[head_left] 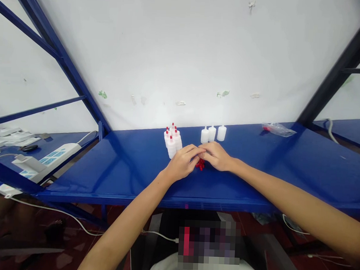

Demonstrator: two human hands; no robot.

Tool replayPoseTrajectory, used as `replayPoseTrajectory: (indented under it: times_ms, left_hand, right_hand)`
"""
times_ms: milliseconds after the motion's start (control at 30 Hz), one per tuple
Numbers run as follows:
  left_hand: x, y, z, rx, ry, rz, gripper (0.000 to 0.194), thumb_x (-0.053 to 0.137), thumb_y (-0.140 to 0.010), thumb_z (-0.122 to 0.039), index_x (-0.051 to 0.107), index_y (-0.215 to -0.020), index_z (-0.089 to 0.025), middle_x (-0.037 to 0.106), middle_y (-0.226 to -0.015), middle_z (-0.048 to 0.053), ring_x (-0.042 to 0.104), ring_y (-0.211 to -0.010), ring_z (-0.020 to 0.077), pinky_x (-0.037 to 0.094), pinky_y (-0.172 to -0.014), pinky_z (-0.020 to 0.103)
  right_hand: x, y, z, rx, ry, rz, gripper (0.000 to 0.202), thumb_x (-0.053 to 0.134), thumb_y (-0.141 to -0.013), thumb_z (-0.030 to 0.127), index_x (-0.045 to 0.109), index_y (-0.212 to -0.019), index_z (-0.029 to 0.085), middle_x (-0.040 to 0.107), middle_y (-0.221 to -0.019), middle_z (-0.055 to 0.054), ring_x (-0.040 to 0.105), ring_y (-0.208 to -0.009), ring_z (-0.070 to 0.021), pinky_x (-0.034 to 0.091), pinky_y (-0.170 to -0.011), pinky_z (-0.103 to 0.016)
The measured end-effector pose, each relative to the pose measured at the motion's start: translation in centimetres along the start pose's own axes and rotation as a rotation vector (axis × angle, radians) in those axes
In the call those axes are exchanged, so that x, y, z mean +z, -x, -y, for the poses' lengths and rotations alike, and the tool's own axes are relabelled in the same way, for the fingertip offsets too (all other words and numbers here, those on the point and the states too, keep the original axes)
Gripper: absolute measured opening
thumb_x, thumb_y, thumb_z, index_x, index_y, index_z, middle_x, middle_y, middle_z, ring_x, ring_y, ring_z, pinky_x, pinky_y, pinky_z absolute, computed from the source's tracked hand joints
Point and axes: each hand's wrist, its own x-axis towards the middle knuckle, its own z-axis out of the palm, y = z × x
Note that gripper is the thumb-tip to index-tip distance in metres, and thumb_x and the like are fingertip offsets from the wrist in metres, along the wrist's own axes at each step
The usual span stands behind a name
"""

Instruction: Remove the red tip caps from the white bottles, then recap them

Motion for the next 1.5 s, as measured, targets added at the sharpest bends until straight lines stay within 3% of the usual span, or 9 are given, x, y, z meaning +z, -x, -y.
replayPoseTrajectory:
  times_ms: [433, 533, 667, 833, 1000, 1100, 1233, 1333, 1500]
  left_hand:
    - [-0.2, 0.0, -0.2, -0.011, 0.027, -0.027, 0.017, 0.047, -0.097, -0.015, 0.062, -0.103, -0.018, 0.066, -0.099, 0.008, 0.064, -0.092, 0.0166, 0.054, -0.083, 0.032]
    - [-0.2, 0.0, 0.0, -0.022, 0.02, -0.049, 0.017, 0.047, -0.097, -0.016, 0.063, -0.102, -0.018, 0.066, -0.096, 0.007, 0.064, -0.088, 0.0161, 0.053, -0.08, 0.031]
    - [-1.0, -0.2, 0.2, -0.11, 0.011, -0.14, 0.012, 0.053, -0.095, -0.02, 0.065, -0.099, -0.018, 0.067, -0.089, 0.005, 0.063, -0.079, 0.0138, 0.053, -0.076, 0.027]
    - [-2.5, -0.5, 0.5, -0.305, -0.008, -0.34, 0.011, 0.061, -0.091, -0.026, 0.067, -0.094, -0.018, 0.068, -0.084, 0.002, 0.06, -0.061, 0.0093, 0.051, -0.06, 0.022]
    - [-3.2, 0.7, 0.4, -0.415, -0.113, -0.394, 0.013, 0.063, -0.087, -0.027, 0.069, -0.093, -0.018, 0.068, -0.075, 0.0, 0.056, -0.053, 0.0079, 0.049, -0.057, 0.02]
    - [-3.2, 1.5, 0.3, -0.481, -0.196, -0.371, 0.011, 0.063, -0.084, -0.025, 0.07, -0.091, -0.018, 0.067, -0.072, -0.001, 0.057, -0.053, 0.0088, 0.048, -0.057, 0.021]
    - [-2.9, 1.7, 0.5, -0.501, -0.3, -0.246, 0.011, 0.063, -0.082, -0.019, 0.07, -0.091, -0.018, 0.066, -0.068, -0.001, 0.06, -0.056, 0.0112, 0.047, -0.06, 0.022]
    - [-2.6, 1.5, 0.7, -0.516, -0.365, -0.176, 0.013, 0.061, -0.083, -0.018, 0.07, -0.092, -0.017, 0.066, -0.065, 0.0, 0.062, -0.058, 0.0136, 0.048, -0.063, 0.025]
    - [-2.4, 1.3, 1.1, -0.528, -0.408, -0.13, 0.017, 0.059, -0.084, -0.017, 0.071, -0.097, -0.016, 0.069, -0.071, 0.003, 0.064, -0.063, 0.0162, 0.049, -0.067, 0.027]
  right_hand:
    - [0.1, 0.2, 0.7, -0.033, 0.011, -0.005, 0.019, 0.039, -0.087, 0.032, 0.042, -0.071, 0.021, 0.046, -0.058, 0.002, 0.041, -0.053, -0.0143, 0.027, -0.057, -0.029]
    - [0.2, 0.2, 0.7, -0.025, -0.027, -0.009, 0.019, 0.04, -0.091, 0.036, 0.049, -0.084, 0.021, 0.052, -0.063, 0.002, 0.046, -0.056, -0.0156, 0.03, -0.06, -0.028]
    - [-0.1, 0.1, 0.2, 0.019, -0.001, -0.038, 0.033, 0.038, -0.096, 0.048, 0.055, -0.103, 0.021, 0.059, -0.069, 0.001, 0.052, -0.061, -0.0174, 0.032, -0.062, -0.028]
    - [-0.2, -0.2, -0.9, 0.176, 0.118, -0.13, 0.041, 0.034, -0.098, 0.046, 0.058, -0.077, 0.019, 0.056, -0.065, -0.002, 0.051, -0.062, -0.017, 0.03, -0.062, -0.029]
    - [0.0, -0.7, -0.9, 0.208, 0.193, -0.198, 0.046, 0.037, -0.097, 0.041, 0.044, -0.057, 0.019, 0.054, -0.07, -0.004, 0.047, -0.063, -0.0154, 0.028, -0.06, -0.031]
    - [0.3, -0.7, -0.8, 0.234, 0.174, -0.21, 0.048, 0.037, -0.097, 0.043, 0.034, -0.054, 0.02, 0.042, -0.056, 0.0, 0.038, -0.053, -0.0131, 0.024, -0.056, -0.031]
    - [0.4, -0.6, -0.7, 0.276, 0.123, -0.241, 0.05, 0.038, -0.096, 0.044, 0.026, -0.053, 0.021, 0.028, -0.048, 0.003, 0.029, -0.047, -0.0111, 0.02, -0.055, -0.031]
    - [0.3, -0.6, -0.6, 0.27, 0.084, -0.263, 0.045, 0.04, -0.095, 0.043, 0.033, -0.057, 0.021, 0.034, -0.049, 0.004, 0.033, -0.047, -0.0109, 0.023, -0.055, -0.03]
    - [0.3, -0.6, -0.6, 0.228, 0.076, -0.236, 0.026, 0.043, -0.094, 0.041, 0.051, -0.079, 0.021, 0.052, -0.059, 0.003, 0.044, -0.053, -0.013, 0.029, -0.058, -0.028]
